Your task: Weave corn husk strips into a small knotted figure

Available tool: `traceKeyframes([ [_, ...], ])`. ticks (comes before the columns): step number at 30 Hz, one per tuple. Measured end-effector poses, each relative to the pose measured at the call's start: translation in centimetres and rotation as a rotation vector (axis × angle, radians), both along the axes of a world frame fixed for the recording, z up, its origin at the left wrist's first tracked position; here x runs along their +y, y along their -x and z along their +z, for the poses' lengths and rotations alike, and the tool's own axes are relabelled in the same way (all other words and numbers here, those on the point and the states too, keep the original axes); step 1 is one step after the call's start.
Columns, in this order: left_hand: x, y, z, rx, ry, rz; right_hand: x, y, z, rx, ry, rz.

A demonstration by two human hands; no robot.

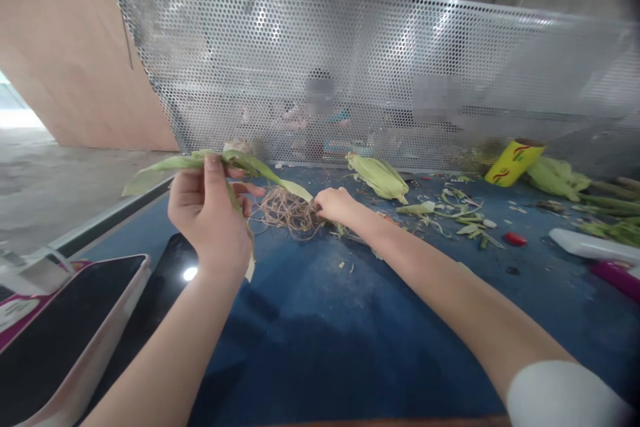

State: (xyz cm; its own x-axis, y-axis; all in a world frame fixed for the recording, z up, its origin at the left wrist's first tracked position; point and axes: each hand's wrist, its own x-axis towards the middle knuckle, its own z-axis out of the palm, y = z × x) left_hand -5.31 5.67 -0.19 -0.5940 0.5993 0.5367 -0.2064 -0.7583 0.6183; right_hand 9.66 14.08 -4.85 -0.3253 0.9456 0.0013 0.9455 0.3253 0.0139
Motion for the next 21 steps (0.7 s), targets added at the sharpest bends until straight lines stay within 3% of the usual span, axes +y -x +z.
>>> traceKeyframes([
  [6,0.0,0.1,0.2,-0.016,-0.010,0.013,1.7,1.3,1.4,0.090,0.011,0.124],
  [11,-0.3,0.0,0.4,-0.023,0.007,0.006,-0.2,-1.1,2.0,0.053,-0.048,0.009],
  [16,-0.2,-0.2,0.1,0.000,0.008,-0.004,-2.4,-2.5,1.4,-0.087,0.141,-0.079],
  [21,-0.1,-0.2,-0.1,0.014,-0.004,-0.016,-2.9,-2.3,0.4,-0.116,0.179,-0.157],
])
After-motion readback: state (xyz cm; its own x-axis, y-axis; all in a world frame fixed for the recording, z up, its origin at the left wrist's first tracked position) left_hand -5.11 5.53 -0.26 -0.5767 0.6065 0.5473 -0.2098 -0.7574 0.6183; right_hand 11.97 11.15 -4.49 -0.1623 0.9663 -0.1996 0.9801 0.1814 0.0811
